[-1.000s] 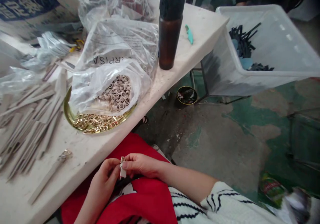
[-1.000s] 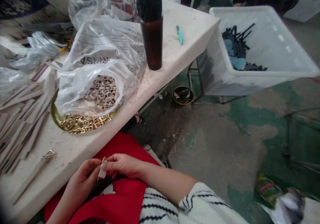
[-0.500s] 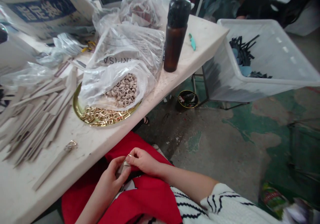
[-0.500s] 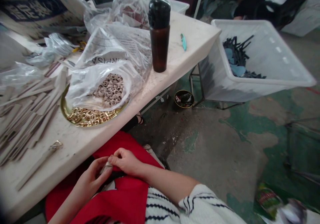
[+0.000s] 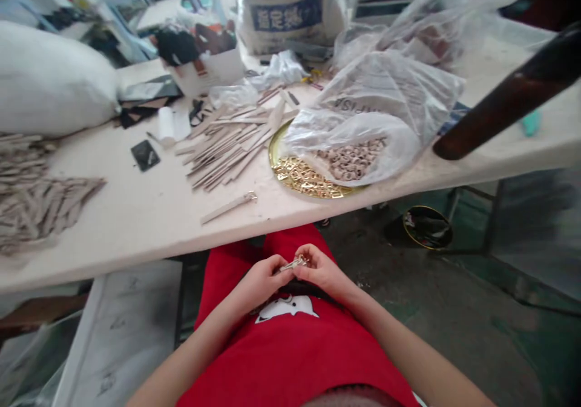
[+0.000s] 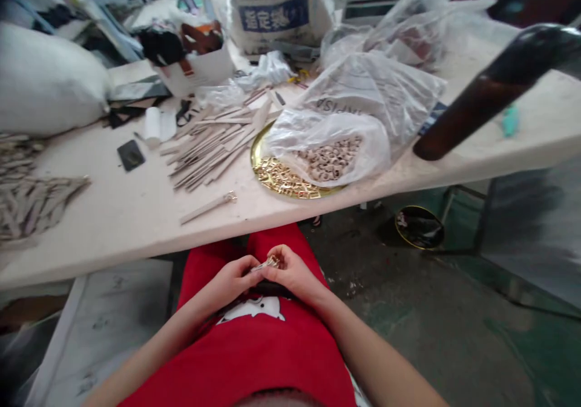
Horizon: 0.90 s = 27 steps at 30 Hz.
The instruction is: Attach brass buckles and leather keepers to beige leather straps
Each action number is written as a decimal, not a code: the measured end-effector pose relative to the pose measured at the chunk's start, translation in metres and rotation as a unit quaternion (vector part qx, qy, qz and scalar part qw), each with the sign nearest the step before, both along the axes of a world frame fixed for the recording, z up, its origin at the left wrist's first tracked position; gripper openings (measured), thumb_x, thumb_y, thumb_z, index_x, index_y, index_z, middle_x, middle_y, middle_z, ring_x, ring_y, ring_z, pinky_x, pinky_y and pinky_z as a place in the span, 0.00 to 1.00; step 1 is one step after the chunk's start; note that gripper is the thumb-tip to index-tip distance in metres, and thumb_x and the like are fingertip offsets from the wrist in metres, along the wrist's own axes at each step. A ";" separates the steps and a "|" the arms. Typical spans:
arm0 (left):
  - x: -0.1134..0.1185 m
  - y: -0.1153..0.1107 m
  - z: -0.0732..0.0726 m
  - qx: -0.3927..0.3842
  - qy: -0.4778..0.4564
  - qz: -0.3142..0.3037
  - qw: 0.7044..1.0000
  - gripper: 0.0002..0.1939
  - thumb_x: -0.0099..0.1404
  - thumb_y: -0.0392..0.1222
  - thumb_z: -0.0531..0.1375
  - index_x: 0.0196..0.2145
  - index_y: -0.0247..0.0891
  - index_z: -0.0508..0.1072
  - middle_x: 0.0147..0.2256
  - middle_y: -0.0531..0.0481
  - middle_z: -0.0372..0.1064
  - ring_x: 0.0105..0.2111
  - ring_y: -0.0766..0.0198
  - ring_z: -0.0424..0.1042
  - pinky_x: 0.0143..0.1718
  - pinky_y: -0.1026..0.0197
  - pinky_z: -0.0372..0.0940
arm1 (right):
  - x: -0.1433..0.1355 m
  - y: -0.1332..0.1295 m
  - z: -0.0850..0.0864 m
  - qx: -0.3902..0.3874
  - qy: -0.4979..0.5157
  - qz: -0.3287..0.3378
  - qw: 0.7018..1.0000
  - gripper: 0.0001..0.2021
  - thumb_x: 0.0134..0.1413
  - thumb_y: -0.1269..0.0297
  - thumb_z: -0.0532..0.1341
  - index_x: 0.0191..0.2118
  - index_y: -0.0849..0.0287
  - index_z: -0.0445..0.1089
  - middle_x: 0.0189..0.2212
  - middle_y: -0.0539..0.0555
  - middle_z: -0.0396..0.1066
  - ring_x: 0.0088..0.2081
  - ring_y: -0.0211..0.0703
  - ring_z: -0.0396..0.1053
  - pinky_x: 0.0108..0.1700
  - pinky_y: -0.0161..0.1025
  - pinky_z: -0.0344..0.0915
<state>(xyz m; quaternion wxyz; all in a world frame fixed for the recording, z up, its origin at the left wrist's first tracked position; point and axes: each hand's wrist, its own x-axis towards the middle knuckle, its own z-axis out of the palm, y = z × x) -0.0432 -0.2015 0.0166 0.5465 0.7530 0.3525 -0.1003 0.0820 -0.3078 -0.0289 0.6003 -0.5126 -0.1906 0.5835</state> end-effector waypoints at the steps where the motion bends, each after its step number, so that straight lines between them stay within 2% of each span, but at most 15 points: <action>1: -0.004 0.002 0.000 0.010 0.001 0.006 1.000 0.17 0.56 0.55 0.53 0.29 0.35 0.67 0.22 0.56 0.62 0.22 0.69 0.59 0.23 0.68 0.55 | -0.002 0.003 0.000 -0.002 -0.005 0.009 1.000 0.17 0.38 0.59 0.66 0.31 0.57 0.58 0.24 0.44 0.60 0.25 0.32 0.59 0.28 0.32 0.56; 5: -0.020 0.006 0.003 0.037 0.008 0.022 0.999 0.16 0.56 0.52 0.52 0.29 0.35 0.68 0.24 0.54 0.65 0.23 0.68 0.61 0.24 0.67 0.55 | -0.013 0.014 -0.004 -0.015 -0.051 0.040 0.998 0.16 0.41 0.58 0.64 0.27 0.56 0.55 0.23 0.44 0.61 0.24 0.33 0.58 0.29 0.33 0.56; 10: -0.038 0.011 0.006 0.018 0.000 0.033 0.999 0.13 0.55 0.49 0.53 0.27 0.35 0.67 0.23 0.53 0.65 0.23 0.68 0.62 0.22 0.67 0.54 | -0.023 0.023 -0.002 -0.011 -0.135 0.106 0.985 0.14 0.43 0.60 0.63 0.35 0.56 0.59 0.27 0.46 0.62 0.28 0.35 0.60 0.31 0.34 0.58; 13: -0.048 0.017 0.004 -0.096 -0.021 0.073 0.993 0.16 0.56 0.51 0.52 0.31 0.34 0.66 0.25 0.52 0.66 0.21 0.69 0.62 0.21 0.68 0.55 | -0.028 0.030 0.003 -0.023 -0.192 0.150 0.970 0.09 0.47 0.60 0.59 0.32 0.57 0.60 0.24 0.45 0.59 0.25 0.34 0.58 0.28 0.33 0.56; 16: -0.056 0.024 -0.004 -0.224 -0.056 0.129 0.964 0.16 0.59 0.50 0.48 0.35 0.33 0.64 0.27 0.50 0.68 0.21 0.71 0.65 0.20 0.68 0.55 | -0.033 0.036 0.006 -0.040 -0.219 0.153 0.963 0.09 0.49 0.59 0.57 0.34 0.57 0.61 0.24 0.46 0.60 0.25 0.36 0.58 0.28 0.34 0.57; 20: -0.063 0.033 -0.015 -0.325 -0.067 0.174 0.927 0.11 0.58 0.46 0.51 0.33 0.34 0.62 0.26 0.50 0.69 0.22 0.70 0.68 0.20 0.69 0.55 | -0.040 0.041 0.004 -0.049 -0.234 0.173 0.955 0.09 0.50 0.57 0.55 0.35 0.57 0.61 0.26 0.48 0.62 0.27 0.37 0.61 0.30 0.35 0.59; 22: -0.067 0.035 -0.019 -0.350 -0.068 0.180 0.917 0.09 0.57 0.43 0.53 0.32 0.34 0.62 0.26 0.50 0.70 0.22 0.71 0.68 0.21 0.70 0.56 | -0.042 0.043 0.001 -0.063 -0.205 0.182 0.960 0.10 0.50 0.57 0.55 0.35 0.57 0.60 0.25 0.48 0.61 0.27 0.37 0.61 0.31 0.36 0.59; 25: -0.071 0.034 -0.021 -0.321 -0.077 0.192 0.924 0.09 0.56 0.42 0.55 0.32 0.34 0.61 0.25 0.52 0.69 0.21 0.72 0.67 0.22 0.69 0.57 | -0.043 0.046 -0.006 -0.105 -0.142 0.191 0.966 0.11 0.49 0.55 0.55 0.34 0.57 0.59 0.23 0.46 0.60 0.25 0.36 0.60 0.31 0.36 0.59; 27: -0.073 0.033 -0.021 -0.302 -0.092 0.197 0.928 0.11 0.56 0.43 0.56 0.33 0.34 0.61 0.25 0.52 0.68 0.22 0.71 0.67 0.24 0.67 0.60 | -0.042 0.047 -0.008 -0.117 -0.135 0.196 0.964 0.11 0.48 0.55 0.56 0.34 0.57 0.60 0.23 0.45 0.60 0.24 0.35 0.59 0.30 0.35 0.58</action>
